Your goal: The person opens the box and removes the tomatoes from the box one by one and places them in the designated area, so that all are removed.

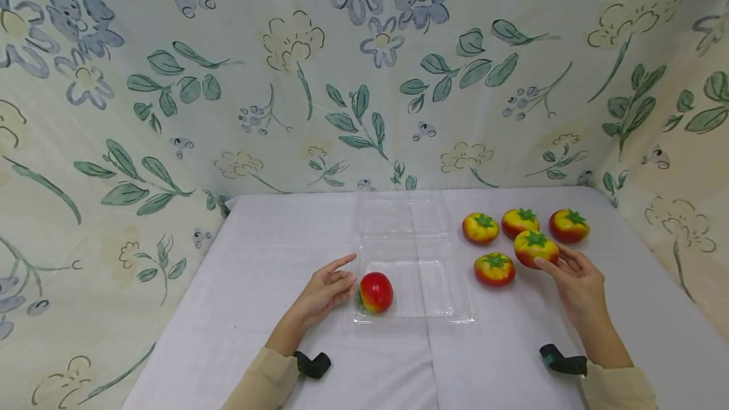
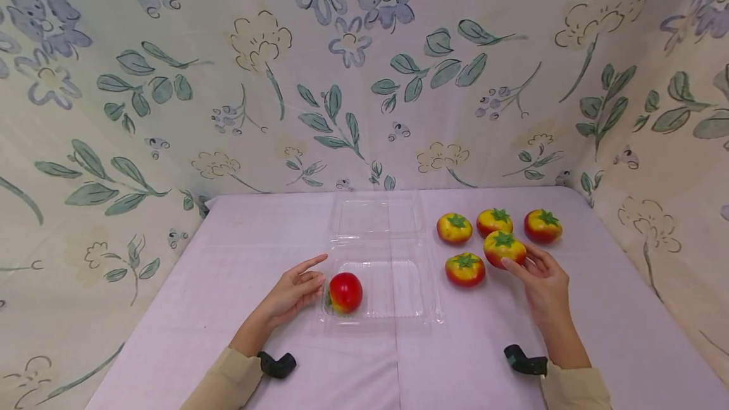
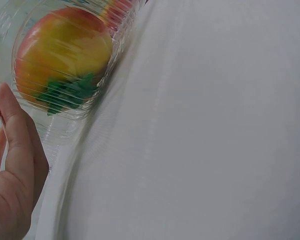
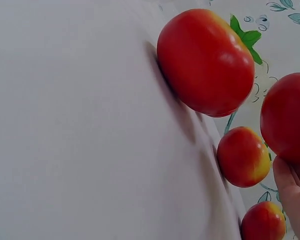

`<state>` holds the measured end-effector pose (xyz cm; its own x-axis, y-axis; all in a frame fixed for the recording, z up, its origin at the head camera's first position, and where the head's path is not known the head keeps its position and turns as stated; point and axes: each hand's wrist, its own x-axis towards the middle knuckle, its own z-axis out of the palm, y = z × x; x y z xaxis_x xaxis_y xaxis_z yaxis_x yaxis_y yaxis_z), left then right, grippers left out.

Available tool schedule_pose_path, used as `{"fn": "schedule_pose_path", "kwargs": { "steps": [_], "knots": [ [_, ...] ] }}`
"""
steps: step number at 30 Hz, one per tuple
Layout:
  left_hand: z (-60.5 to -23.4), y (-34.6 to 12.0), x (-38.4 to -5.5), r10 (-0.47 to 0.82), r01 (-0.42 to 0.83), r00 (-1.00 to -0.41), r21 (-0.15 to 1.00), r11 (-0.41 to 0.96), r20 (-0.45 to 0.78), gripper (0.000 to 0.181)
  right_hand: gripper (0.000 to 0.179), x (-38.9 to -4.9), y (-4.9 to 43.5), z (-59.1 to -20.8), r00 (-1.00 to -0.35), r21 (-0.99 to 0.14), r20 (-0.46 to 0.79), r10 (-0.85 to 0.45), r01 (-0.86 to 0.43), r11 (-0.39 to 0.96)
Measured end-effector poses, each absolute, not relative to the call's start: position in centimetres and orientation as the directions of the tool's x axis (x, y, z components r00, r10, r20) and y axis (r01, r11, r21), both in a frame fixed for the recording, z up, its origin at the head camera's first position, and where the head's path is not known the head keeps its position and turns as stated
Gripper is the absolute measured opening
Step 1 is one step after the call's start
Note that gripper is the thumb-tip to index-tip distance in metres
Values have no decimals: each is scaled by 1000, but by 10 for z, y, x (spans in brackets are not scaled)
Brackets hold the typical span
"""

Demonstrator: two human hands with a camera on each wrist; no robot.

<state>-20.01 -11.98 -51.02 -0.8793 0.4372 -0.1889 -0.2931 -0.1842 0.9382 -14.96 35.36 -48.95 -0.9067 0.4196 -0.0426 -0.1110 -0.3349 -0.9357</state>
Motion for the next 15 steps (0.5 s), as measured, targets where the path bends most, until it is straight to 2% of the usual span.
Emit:
{"fn": "schedule_pose_path", "kwargs": {
  "steps": [7,15],
  "knots": [
    [-510,-120,-200,436,-295,-880,937,-189,-189,59,52,-149,359,-491,-908,-922,-110,405,-59,-382],
    [-509,-120,-199,435,-293,-881,938,-186,-189,59,45,-148,363,-495,-899,-924,-163,407,-6,-383]
  ]
}}
